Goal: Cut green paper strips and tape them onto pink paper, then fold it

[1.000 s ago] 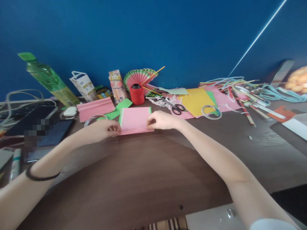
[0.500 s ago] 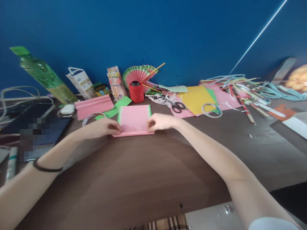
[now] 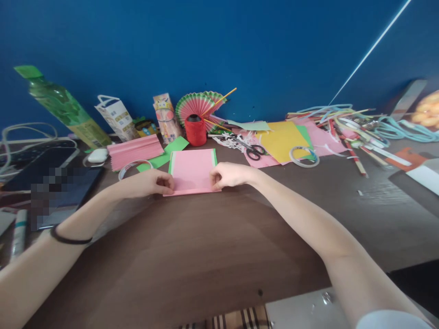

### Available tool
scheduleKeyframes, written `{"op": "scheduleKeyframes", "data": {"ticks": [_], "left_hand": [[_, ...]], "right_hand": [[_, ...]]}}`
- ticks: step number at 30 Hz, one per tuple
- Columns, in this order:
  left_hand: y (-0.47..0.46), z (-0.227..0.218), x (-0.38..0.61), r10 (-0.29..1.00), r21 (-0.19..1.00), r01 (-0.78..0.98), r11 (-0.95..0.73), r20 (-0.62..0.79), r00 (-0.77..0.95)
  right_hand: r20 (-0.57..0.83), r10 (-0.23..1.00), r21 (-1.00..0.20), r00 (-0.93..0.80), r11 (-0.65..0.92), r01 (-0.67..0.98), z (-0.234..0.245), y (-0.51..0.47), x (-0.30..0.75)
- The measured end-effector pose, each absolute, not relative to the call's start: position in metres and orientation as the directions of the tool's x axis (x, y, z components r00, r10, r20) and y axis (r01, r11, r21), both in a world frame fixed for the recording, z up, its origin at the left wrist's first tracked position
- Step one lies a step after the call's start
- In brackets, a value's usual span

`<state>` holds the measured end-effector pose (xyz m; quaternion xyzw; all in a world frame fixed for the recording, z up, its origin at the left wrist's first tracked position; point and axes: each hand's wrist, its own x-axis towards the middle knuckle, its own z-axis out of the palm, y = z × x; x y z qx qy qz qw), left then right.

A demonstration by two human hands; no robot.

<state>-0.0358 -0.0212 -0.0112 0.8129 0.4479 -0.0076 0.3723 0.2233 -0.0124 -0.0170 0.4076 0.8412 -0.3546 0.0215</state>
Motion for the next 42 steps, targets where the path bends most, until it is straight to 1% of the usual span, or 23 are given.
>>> {"op": "scheduleKeyframes", "data": {"ticks": [5,16,27,30,33,36,39,42], "left_hand": [[-0.021,-0.011,-0.036,0.727,0.581,0.743,-0.332,-0.345,0.594],[-0.023,-0.009,-0.034,0.706,0.596,0.745,-0.299,-0.387,0.593],[-0.023,-0.013,-0.035,0.707,0.553,0.753,-0.358,-0.367,0.605],[-0.023,-0.017,-0.036,0.705,0.529,0.754,-0.39,-0.355,0.613],[-0.022,-0.021,-0.037,0.712,0.505,0.732,-0.458,-0.284,0.642],[-0.022,-0.024,-0.038,0.661,0.523,0.655,-0.545,-0.212,0.719],[-0.022,-0.025,-0.038,0.62,0.525,0.63,-0.572,-0.226,0.751],[-0.023,-0.024,-0.037,0.618,0.514,0.643,-0.567,-0.25,0.745]], "right_hand": [[-0.327,0.656,-0.588,-0.68,0.422,0.69,-0.016,-0.013,0.222],[-0.337,0.65,-0.597,-0.681,0.412,0.688,-0.02,-0.011,0.222],[-0.35,0.656,-0.57,-0.668,0.417,0.708,-0.018,-0.011,0.221],[-0.333,0.668,-0.531,-0.666,0.451,0.718,-0.018,-0.011,0.221],[-0.31,0.656,-0.516,-0.688,0.492,0.701,-0.019,-0.011,0.222],[-0.284,0.639,-0.539,-0.715,0.51,0.67,-0.021,-0.01,0.224],[-0.231,0.606,-0.583,-0.761,0.54,0.607,-0.024,-0.01,0.225],[-0.159,0.545,-0.62,-0.823,0.594,0.513,-0.027,-0.01,0.225]]}}
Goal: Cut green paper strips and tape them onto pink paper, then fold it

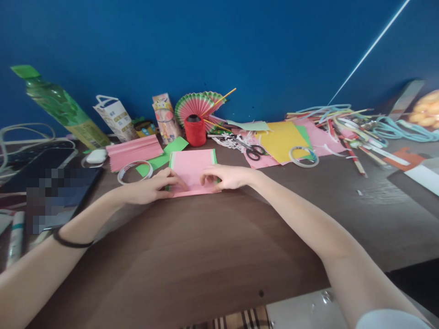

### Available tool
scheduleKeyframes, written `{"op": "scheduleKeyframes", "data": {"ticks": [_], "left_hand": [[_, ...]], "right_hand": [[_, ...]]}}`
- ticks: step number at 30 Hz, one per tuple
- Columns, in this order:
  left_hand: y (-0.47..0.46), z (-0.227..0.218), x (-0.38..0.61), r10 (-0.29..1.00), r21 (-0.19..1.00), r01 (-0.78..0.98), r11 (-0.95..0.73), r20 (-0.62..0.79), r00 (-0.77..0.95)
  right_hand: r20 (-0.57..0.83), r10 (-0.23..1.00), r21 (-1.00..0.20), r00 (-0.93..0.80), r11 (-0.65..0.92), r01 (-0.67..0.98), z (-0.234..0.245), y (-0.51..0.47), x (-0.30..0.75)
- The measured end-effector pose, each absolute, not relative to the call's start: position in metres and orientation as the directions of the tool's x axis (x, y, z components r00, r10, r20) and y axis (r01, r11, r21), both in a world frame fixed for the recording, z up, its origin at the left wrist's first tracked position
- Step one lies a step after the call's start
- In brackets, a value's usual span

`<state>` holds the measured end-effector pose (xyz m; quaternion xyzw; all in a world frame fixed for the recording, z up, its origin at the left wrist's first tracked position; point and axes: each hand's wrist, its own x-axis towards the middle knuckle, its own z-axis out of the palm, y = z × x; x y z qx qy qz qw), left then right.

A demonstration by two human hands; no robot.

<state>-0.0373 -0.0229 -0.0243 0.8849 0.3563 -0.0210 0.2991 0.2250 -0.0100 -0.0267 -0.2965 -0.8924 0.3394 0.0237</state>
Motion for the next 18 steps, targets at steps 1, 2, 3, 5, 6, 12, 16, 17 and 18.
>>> {"op": "scheduleKeyframes", "data": {"ticks": [1,2,3,5,6,12,16,17,18], "left_hand": [[-0.0231,-0.0238,-0.0368,0.621,0.512,0.646,-0.565,-0.25,0.742],[-0.0234,-0.0232,-0.0363,0.626,0.51,0.65,-0.563,-0.25,0.739],[-0.0236,-0.0227,-0.0358,0.629,0.505,0.654,-0.563,-0.252,0.736],[-0.0238,-0.0218,-0.0349,0.623,0.487,0.663,-0.569,-0.271,0.734],[-0.0238,-0.0216,-0.0346,0.616,0.477,0.666,-0.573,-0.285,0.734],[-0.0222,-0.0221,-0.0344,0.613,0.48,0.687,-0.545,-0.331,0.717],[-0.0214,-0.0213,-0.0339,0.605,0.478,0.686,-0.549,-0.339,0.721],[-0.0216,-0.0206,-0.0333,0.606,0.473,0.691,-0.547,-0.347,0.716],[-0.022,-0.0197,-0.0326,0.612,0.465,0.702,-0.539,-0.357,0.706]], "right_hand": [[-0.148,0.53,-0.623,-0.835,0.605,0.495,-0.0271,-0.0101,0.2249],[-0.144,0.519,-0.623,-0.843,0.614,0.485,-0.0274,-0.0102,0.2249],[-0.145,0.508,-0.619,-0.849,0.623,0.478,-0.0274,-0.0103,0.2248],[-0.151,0.483,-0.611,-0.863,0.641,0.466,-0.027,-0.0102,0.2246],[-0.155,0.468,-0.61,-0.87,0.647,0.457,-0.0266,-0.0098,0.2245],[-0.209,0.423,-0.618,-0.881,0.641,0.455,-0.0243,-0.0067,0.2235],[-0.215,0.431,-0.613,-0.876,0.639,0.465,-0.0247,-0.0059,0.2232],[-0.217,0.431,-0.613,-0.876,0.638,0.465,-0.025,-0.0058,0.2234],[-0.215,0.43,-0.614,-0.877,0.638,0.464,-0.0253,-0.0056,0.2235]]}}
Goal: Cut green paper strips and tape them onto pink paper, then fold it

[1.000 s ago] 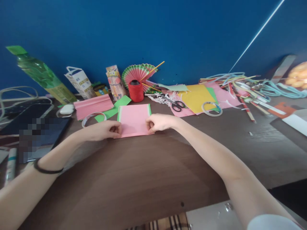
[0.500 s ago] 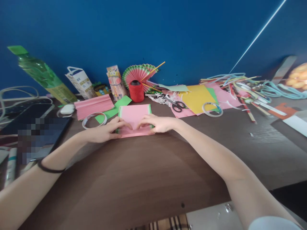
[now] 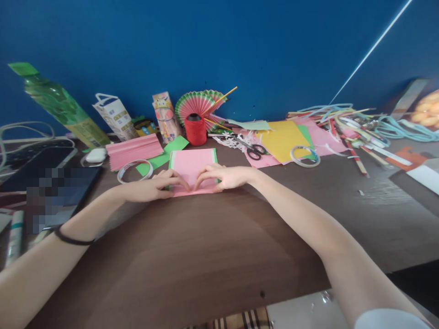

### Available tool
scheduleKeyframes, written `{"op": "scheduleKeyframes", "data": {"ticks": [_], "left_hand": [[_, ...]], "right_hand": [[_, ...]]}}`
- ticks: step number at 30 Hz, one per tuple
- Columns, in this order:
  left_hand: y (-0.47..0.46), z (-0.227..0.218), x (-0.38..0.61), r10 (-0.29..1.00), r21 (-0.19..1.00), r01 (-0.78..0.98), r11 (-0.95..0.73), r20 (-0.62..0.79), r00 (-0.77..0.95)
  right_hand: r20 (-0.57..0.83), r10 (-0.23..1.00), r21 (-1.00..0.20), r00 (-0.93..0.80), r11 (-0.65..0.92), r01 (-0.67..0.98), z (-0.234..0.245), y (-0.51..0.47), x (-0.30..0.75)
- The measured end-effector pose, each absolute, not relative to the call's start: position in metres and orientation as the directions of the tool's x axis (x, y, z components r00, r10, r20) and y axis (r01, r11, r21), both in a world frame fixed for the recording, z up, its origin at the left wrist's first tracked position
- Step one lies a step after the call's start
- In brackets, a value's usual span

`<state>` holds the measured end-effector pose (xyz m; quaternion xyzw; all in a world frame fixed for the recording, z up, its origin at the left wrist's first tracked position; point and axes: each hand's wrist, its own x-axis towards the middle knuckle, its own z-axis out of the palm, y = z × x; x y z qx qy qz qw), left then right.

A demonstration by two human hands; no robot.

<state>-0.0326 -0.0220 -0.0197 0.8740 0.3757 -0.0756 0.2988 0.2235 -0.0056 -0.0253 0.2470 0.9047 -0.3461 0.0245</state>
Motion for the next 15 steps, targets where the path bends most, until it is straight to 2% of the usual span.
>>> {"op": "scheduleKeyframes", "data": {"ticks": [6,9,12,15], "left_hand": [[-0.03,-0.012,-0.023,0.656,0.391,0.765,-0.512,-0.397,0.642],[-0.034,-0.011,-0.017,0.681,0.351,0.784,-0.511,-0.391,0.619],[-0.035,-0.013,-0.013,0.697,0.35,0.786,-0.509,-0.368,0.615],[-0.035,-0.016,-0.012,0.698,0.358,0.778,-0.517,-0.35,0.625]], "right_hand": [[-0.179,0.433,-0.62,-0.884,0.648,0.443,-0.026,-0.008,0.219],[-0.127,0.479,-0.621,-0.869,0.645,0.446,-0.027,-0.015,0.21],[-0.088,0.537,-0.598,-0.839,0.646,0.475,-0.028,-0.022,0.201],[-0.06,0.537,-0.606,-0.842,0.65,0.458,-0.03,-0.025,0.196]]}}
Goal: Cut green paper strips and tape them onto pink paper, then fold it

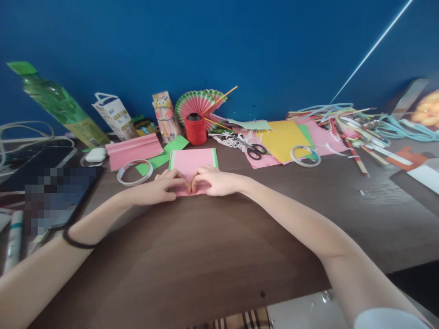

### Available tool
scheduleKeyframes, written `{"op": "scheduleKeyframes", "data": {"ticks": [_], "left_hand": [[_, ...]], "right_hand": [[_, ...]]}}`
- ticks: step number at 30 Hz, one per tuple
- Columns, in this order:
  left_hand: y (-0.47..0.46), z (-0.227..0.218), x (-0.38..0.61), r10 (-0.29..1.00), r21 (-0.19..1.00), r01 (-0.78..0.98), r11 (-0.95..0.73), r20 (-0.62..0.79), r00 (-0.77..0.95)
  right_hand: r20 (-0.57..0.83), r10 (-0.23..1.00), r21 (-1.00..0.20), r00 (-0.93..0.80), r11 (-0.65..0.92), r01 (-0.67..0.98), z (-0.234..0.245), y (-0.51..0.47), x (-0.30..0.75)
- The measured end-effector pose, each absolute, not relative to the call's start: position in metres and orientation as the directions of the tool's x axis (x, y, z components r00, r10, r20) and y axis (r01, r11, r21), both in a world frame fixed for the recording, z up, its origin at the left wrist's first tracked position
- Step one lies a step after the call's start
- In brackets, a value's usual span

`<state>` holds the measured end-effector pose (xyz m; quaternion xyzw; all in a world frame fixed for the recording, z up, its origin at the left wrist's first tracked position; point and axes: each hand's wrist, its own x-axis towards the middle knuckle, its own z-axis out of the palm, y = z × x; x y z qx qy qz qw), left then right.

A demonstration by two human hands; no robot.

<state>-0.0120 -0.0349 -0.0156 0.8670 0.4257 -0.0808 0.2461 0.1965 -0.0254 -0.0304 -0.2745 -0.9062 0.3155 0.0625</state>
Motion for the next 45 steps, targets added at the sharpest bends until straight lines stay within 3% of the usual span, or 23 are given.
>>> {"op": "scheduleKeyframes", "data": {"ticks": [6,12,21,37,45], "left_hand": [[-0.035,-0.015,-0.011,0.702,0.364,0.774,-0.519,-0.336,0.628],[-0.033,-0.014,-0.017,0.709,0.374,0.77,-0.517,-0.317,0.63],[-0.032,-0.013,-0.024,0.681,0.354,0.733,-0.58,-0.282,0.676],[-0.032,-0.011,-0.03,0.705,0.33,0.732,-0.596,-0.221,0.674],[-0.023,-0.013,-0.037,0.749,0.208,0.738,-0.642,-0.037,0.662]], "right_hand": [[-0.018,0.57,-0.613,-0.821,0.642,0.459,-0.036,-0.027,0.193],[-0.092,0.626,-0.556,-0.774,0.613,0.562,-0.032,-0.026,0.196],[-0.14,0.624,-0.46,-0.769,0.646,0.609,-0.023,-0.028,0.2],[-0.234,0.606,-0.407,-0.76,0.649,0.643,-0.013,-0.025,0.209],[-0.1,0.712,-0.438,-0.695,0.595,0.674,-0.015,-0.019,0.211]]}}
